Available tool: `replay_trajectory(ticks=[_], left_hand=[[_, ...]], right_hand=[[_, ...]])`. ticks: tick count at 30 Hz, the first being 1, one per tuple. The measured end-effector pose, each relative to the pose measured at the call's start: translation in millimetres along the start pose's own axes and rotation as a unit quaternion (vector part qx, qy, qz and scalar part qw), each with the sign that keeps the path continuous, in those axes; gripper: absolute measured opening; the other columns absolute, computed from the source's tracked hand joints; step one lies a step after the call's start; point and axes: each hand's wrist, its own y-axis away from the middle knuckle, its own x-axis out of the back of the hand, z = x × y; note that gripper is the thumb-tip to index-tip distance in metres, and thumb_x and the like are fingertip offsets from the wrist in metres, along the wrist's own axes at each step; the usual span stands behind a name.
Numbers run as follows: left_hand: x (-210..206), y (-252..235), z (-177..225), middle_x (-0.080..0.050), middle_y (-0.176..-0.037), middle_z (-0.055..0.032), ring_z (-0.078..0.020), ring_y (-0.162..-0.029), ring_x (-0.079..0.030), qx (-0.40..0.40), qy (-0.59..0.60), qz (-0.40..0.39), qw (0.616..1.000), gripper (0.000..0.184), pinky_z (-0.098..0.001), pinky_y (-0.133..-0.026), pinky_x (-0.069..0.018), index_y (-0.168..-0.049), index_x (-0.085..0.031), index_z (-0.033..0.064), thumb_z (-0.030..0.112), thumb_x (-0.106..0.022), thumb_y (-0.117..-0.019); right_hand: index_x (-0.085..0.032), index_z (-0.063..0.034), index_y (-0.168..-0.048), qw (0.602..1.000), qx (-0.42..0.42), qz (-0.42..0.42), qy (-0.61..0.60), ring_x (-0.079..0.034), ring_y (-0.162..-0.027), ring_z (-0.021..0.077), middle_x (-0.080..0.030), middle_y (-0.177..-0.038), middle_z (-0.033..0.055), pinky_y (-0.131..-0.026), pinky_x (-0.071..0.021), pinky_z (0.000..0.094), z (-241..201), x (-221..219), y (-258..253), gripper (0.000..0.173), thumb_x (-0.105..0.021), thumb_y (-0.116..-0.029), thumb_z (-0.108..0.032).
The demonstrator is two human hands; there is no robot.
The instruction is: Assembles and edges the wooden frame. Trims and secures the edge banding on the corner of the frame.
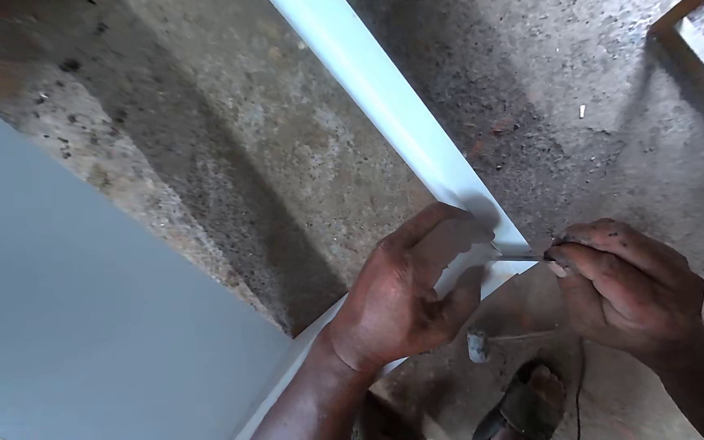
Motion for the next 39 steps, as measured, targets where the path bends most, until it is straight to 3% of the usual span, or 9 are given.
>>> replay_trajectory(ticks=[7,19,24,29,31,33,36,37,39], left_hand=[[-3,-3,5,-0.072,-0.109,-0.0084,-0.0148,-0.103,-0.068,-0.033,-0.049,0.008,0.998,0.018,-0.0313,-0.088,-0.0585,-0.106,-0.077,0.0038,0.015,-0.069,-0.0943],[5,-11,15,-0.074,-0.102,-0.0104,-0.0193,-0.096,-0.069,-0.09,-0.198,-0.068,0.974,0.02,-0.0311,-0.08,-0.0567,-0.104,-0.077,0.0035,0.01,-0.059,-0.0978],[5,-13,21,-0.074,-0.099,-0.0106,-0.0196,-0.091,-0.069,-0.084,-0.24,-0.076,0.964,0.018,-0.0314,-0.075,-0.0564,-0.099,-0.076,0.0037,0.01,-0.059,-0.0972],[3,-11,24,-0.075,-0.099,-0.0102,-0.0178,-0.09,-0.069,-0.066,-0.266,-0.072,0.959,0.02,-0.0297,-0.074,-0.0554,-0.099,-0.077,0.0046,0.013,-0.058,-0.0992],[2,-10,24,-0.075,-0.097,-0.01,-0.0167,-0.089,-0.069,-0.063,-0.275,-0.07,0.957,0.021,-0.0283,-0.075,-0.0555,-0.098,-0.077,0.0044,0.014,-0.058,-0.1001],[2,-10,24,-0.075,-0.097,-0.0093,-0.0156,-0.089,-0.069,-0.06,-0.279,-0.069,0.956,0.021,-0.027,-0.076,-0.0552,-0.099,-0.076,0.0051,0.015,-0.058,-0.1007],[2,-10,25,-0.075,-0.096,-0.0088,-0.0151,-0.089,-0.068,-0.055,-0.281,-0.068,0.956,0.02,-0.0256,-0.076,-0.054,-0.1,-0.076,0.0057,0.015,-0.059,-0.1006],[2,-10,25,-0.075,-0.096,-0.0085,-0.0147,-0.09,-0.068,-0.056,-0.284,-0.068,0.955,0.02,-0.0252,-0.077,-0.054,-0.1,-0.076,0.0059,0.015,-0.058,-0.1008],[2,-10,25,-0.075,-0.097,-0.0087,-0.0146,-0.091,-0.068,-0.057,-0.282,-0.068,0.955,0.02,-0.025,-0.078,-0.0545,-0.101,-0.076,0.0054,0.015,-0.058,-0.1008]], right_hand=[[-0.067,-0.001,-0.102,1.0,-0.002,-0.007,0.011,-0.066,-0.093,0.0194,-0.067,-0.098,0.0143,-0.079,-0.0556,0.0288,-1,1,0,0.015,-0.057,-0.1002,-0.012],[-0.07,-0.0006,-0.099,1.0,0.0,0.009,-0.028,-0.065,-0.088,0.02,-0.067,-0.094,0.0139,-0.073,-0.0544,0.0286,1,-1,-1,0.015,-0.057,-0.0973,-0.008],[-0.072,-0.0003,-0.102,0.997,-0.016,0.025,-0.071,-0.067,-0.09,0.0183,-0.069,-0.098,0.0141,-0.076,-0.0564,0.0274,5,-2,1,0.016,-0.061,-0.0966,-0.012],[-0.071,0.0034,-0.112,0.99,-0.103,0.018,-0.095,-0.063,-0.11,0.017,-0.065,-0.117,0.0159,-0.093,-0.0563,0.0285,27,16,16,0.032,-0.06,-0.0962,-0.021],[-0.074,-0.0036,-0.106,0.987,-0.14,-0.043,-0.065,-0.065,-0.106,0.0226,-0.068,-0.11,0.013,-0.087,-0.057,0.0375,35,7,48,0.028,-0.058,-0.0954,-0.024],[-0.074,-0.0107,-0.105,0.955,-0.195,-0.216,-0.052,-0.067,-0.107,0.0293,-0.069,-0.111,0.0108,-0.083,-0.0581,0.0488,36,-8,100,0.027,-0.057,-0.0962,-0.03],[-0.069,-0.004,-0.119,0.811,-0.294,-0.5,-0.08,-0.058,-0.123,0.0449,-0.063,-0.129,0.0221,-0.095,-0.0513,0.0622,30,-34,175,0.036,-0.062,-0.0989,-0.032],[-0.067,-0.0039,-0.124,0.775,-0.309,-0.546,-0.076,-0.054,-0.129,0.046,-0.06,-0.134,0.023,-0.099,-0.048,0.0624,26,-41,192,0.038,-0.062,-0.099,-0.032],[-0.068,-0.0064,-0.123,0.771,-0.313,-0.551,-0.064,-0.053,-0.129,0.0453,-0.06,-0.133,0.0215,-0.097,-0.0504,0.0616,17,-46,212,0.034,-0.063,-0.0989,-0.03]])
